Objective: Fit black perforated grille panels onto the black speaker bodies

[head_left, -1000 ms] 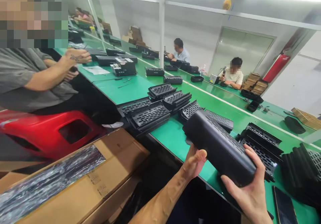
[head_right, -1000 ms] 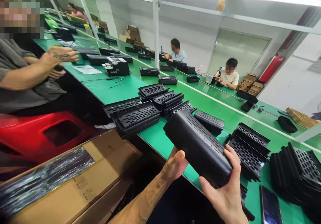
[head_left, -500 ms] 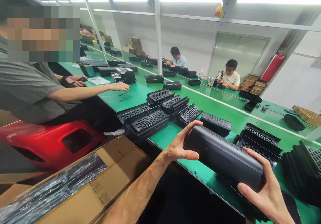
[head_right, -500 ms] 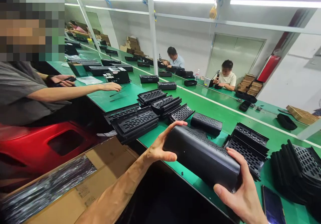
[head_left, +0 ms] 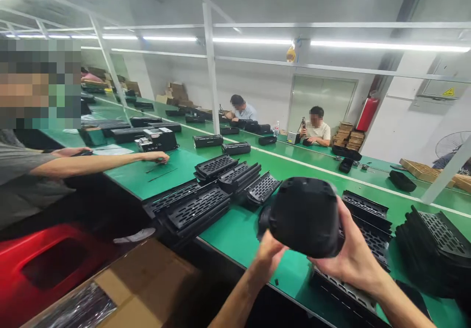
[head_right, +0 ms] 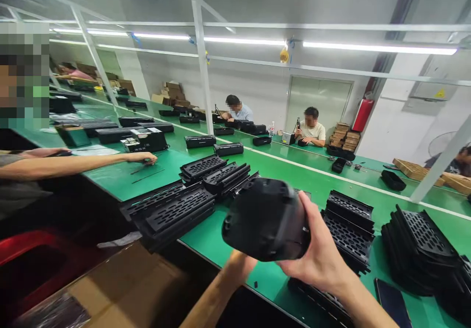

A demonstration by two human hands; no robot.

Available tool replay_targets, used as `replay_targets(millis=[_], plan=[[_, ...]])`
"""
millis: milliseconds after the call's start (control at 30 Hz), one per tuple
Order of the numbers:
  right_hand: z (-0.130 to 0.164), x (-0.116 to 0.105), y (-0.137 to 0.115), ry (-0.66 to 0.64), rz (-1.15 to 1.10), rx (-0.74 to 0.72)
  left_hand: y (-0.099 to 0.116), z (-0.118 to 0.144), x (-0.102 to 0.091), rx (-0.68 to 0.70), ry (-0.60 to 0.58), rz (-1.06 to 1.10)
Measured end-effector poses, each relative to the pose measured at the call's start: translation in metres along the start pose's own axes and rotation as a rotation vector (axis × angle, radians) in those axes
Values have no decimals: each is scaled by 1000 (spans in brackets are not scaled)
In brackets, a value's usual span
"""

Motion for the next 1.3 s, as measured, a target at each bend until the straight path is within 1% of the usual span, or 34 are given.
replay_targets(millis=[33,67,100,167,233,267,333,367,433,533,600,733,833,933,1000,1067,1100,1167,1233,1300], plan=[[-9,-6,-6,-6,138,-77,12,3,-2,81,27,-84],[-16,-11,-12,-40,291,-148,25,7,-3,150,38,-183],[-22,-14,-17,-102,435,-207,36,10,-3,197,37,-295],[-27,-17,-22,-207,616,-257,50,14,0,211,18,-493],[-26,-17,-21,-276,660,-255,52,17,6,170,40,-584],[-23,-18,-19,-295,645,-248,51,18,8,165,66,-578],[-13,-23,-9,-275,560,-197,48,21,12,179,104,-520],[-7,-28,-3,-241,486,-141,47,22,13,186,113,-499],[7,-38,12,-176,270,27,48,24,14,194,113,-478],[28,-46,27,-169,-74,273,50,24,11,188,94,-489],[36,-46,29,-142,-188,349,49,24,11,186,81,-494],[42,-44,21,-28,-217,353,43,24,13,202,91,-501],[41,-45,16,7,-227,387,40,24,15,177,111,-493],[41,-45,15,-32,-230,479,38,23,17,88,134,-445],[43,-44,17,-77,-226,542,36,21,19,44,184,-397],[46,-43,20,-111,-242,553,34,20,20,8,236,-357],[48,-42,22,-106,-253,540,33,20,19,-18,247,-337],[51,-42,24,-58,-266,508,34,22,17,-74,225,-301],[53,-42,24,2,-289,512,36,24,13,-120,146,-296],[54,-43,24,22,-337,546,41,28,8,-133,75,-360]])
Point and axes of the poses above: each hand's wrist, its own z-axis away from the middle knuckle, its own x-axis out of the palm, y = z × x, the point moved 1 cm from there along -z, towards the middle knuckle, and after that the axes turned 4 degrees about z, right-handed, at the moved point
